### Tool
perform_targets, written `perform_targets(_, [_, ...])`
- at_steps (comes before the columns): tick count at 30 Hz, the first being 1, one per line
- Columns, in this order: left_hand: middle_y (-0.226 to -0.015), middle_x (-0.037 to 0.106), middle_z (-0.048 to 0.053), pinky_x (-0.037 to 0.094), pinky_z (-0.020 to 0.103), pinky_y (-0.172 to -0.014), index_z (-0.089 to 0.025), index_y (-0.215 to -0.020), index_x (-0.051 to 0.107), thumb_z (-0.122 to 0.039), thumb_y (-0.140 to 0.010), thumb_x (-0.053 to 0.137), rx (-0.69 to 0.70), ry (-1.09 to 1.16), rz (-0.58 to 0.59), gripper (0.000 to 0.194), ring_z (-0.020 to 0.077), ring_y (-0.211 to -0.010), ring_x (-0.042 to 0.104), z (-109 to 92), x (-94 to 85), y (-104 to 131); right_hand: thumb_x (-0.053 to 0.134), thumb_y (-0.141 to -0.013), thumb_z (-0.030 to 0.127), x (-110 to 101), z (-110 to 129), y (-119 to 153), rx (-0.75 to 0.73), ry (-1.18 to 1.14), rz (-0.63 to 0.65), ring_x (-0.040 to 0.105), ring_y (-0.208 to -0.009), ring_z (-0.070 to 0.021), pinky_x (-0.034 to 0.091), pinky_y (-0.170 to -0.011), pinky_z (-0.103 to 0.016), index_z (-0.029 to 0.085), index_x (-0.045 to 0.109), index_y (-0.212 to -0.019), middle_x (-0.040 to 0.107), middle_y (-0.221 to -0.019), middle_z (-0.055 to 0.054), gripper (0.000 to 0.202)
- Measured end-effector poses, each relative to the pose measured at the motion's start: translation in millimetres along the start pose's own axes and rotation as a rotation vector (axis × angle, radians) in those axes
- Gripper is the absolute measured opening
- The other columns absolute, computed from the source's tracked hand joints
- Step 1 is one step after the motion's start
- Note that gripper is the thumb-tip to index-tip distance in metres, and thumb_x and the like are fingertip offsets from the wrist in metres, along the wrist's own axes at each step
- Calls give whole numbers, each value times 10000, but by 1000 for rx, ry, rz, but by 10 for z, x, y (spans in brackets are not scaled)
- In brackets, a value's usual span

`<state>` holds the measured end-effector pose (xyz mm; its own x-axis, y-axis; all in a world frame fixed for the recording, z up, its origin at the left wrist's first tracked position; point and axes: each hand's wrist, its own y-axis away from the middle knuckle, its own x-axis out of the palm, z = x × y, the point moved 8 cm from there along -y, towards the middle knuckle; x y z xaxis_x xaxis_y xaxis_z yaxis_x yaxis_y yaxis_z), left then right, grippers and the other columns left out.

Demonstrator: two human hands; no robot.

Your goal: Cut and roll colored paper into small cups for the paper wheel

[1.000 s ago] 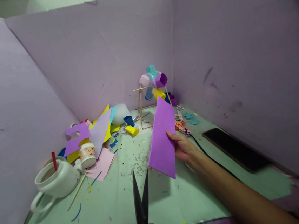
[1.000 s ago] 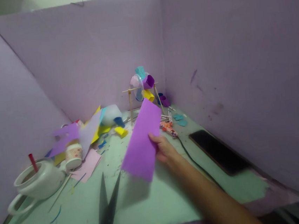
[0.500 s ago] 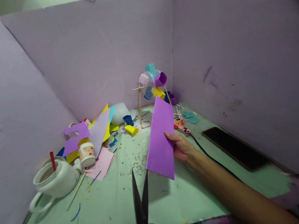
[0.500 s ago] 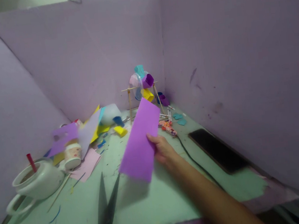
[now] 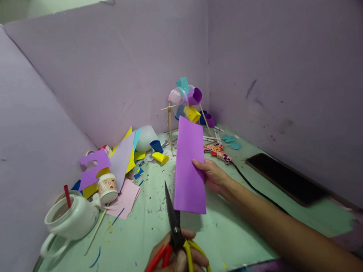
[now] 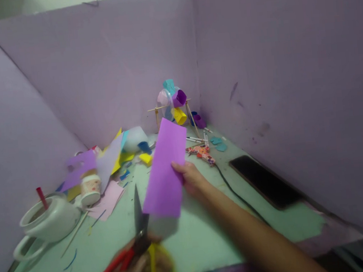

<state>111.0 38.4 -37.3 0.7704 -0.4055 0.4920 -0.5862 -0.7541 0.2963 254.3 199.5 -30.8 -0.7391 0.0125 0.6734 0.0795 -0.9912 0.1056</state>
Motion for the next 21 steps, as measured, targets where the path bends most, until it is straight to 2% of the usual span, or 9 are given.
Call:
perform_targets(2, [-764,678,51,515,336,-602,-176,-1011,559,-403,-690,715,13,-13,35,423,198,-649,655,-107,-41,-170,772,-581,276,51,84,-108,-21,-7,-14,655,-644,-199,522,-677,-325,159,642,-790,720,-698,-36,272])
perform_targets(6, [-876,675,86,500,357,-704,-171,-1049,542,-363,-789,620,219,-144,-48,333,215,-770,655,-578,-108,-350,778,-547,279,217,215,-199,-80,-8,-4,657,-719,-216,522,-736,-362,183,625,-827,722,-748,-27,334])
perform_targets(8, [-876,666,90,492,366,-711,-162,-1058,538,-351,-790,617,252,-188,-64,337,221,-771,646,-710,-113,-393,799,-498,234,265,208,-167,-109,16,10,653,-744,-223,517,-744,-369,174,622,-861,722,-801,-37,408])
perform_targets(10, [-875,661,94,486,380,-720,-164,-1063,531,-352,-779,629,234,-194,-62,354,227,-765,643,-721,-144,-437,810,-474,226,260,169,-118,-128,43,14,649,-739,-220,514,-741,-367,168,619,-869,719,-823,-41,443])
perform_targets(17, [-857,663,101,479,381,-707,-175,-1018,565,-352,-730,681,177,-96,33,357,228,-752,642,-437,-292,-516,815,-498,251,172,93,-62,-118,147,47,641,-708,-208,509,-698,-339,144,638,-895,708,-795,-47,448])
perform_targets(21, [-880,658,104,474,381,-720,-170,-1043,553,-338,-765,646,213,-125,-9,338,227,-762,641,-463,-290,-481,813,-516,265,192,105,-70,-125,174,75,641,-738,-215,512,-712,-351,148,633,-912,706,-842,-55,451])
